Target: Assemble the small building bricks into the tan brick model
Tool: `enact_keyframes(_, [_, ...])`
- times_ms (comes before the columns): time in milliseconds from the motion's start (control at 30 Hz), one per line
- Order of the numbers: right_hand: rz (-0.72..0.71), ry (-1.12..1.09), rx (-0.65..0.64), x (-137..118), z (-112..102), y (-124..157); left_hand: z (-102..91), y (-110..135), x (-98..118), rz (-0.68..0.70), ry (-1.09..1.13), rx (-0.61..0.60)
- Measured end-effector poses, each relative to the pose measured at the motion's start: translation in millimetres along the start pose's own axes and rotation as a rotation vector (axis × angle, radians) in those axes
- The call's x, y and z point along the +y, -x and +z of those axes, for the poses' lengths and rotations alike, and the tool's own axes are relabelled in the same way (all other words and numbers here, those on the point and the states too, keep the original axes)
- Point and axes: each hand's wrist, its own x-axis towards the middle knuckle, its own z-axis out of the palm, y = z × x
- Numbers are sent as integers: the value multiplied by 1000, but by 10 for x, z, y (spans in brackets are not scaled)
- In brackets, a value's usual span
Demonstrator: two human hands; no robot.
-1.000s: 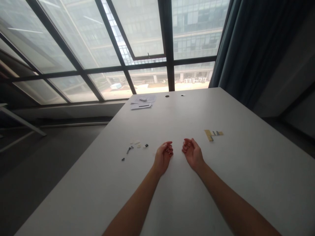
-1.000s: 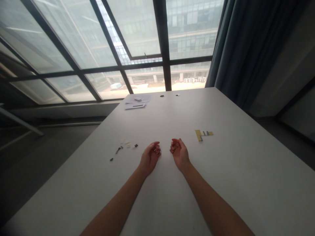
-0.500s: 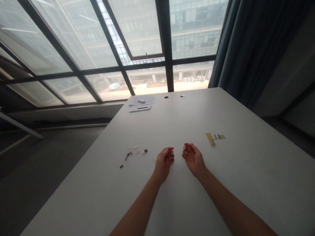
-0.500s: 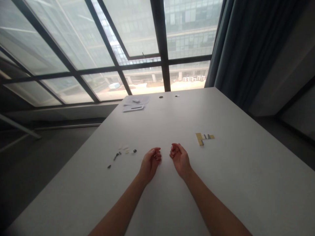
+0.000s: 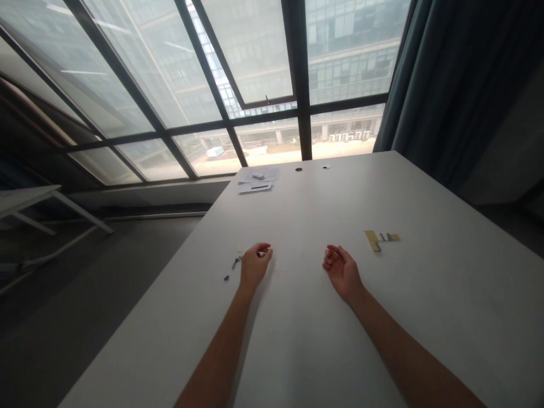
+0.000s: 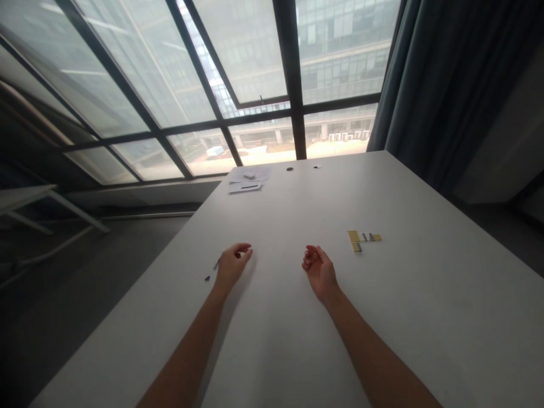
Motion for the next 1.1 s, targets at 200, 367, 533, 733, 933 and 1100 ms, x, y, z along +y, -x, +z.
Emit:
enact_keyframes(200, [-3,1,-2,16,-22,-28,-273,14,-465,105,-416,33])
enact_keyframes(367, [-24,44,-5,8,-22,-21,-113,105,-497,120,-485,31])
enact_keyframes(533, [-2,-1,0,11,-8,-20,-52,62,-547,124,-463,74])
enact_keyframes(733, [18,-19,8,8,1,-30,-33,35,-624,136,-543,105])
enact_keyframes(933, [0,6,2,13,12,-39,-35,45,-536,126,-476,179])
enact_keyframes(1100, [-10,47,-13,19,36,-44,9,65,-114,263,-350,232])
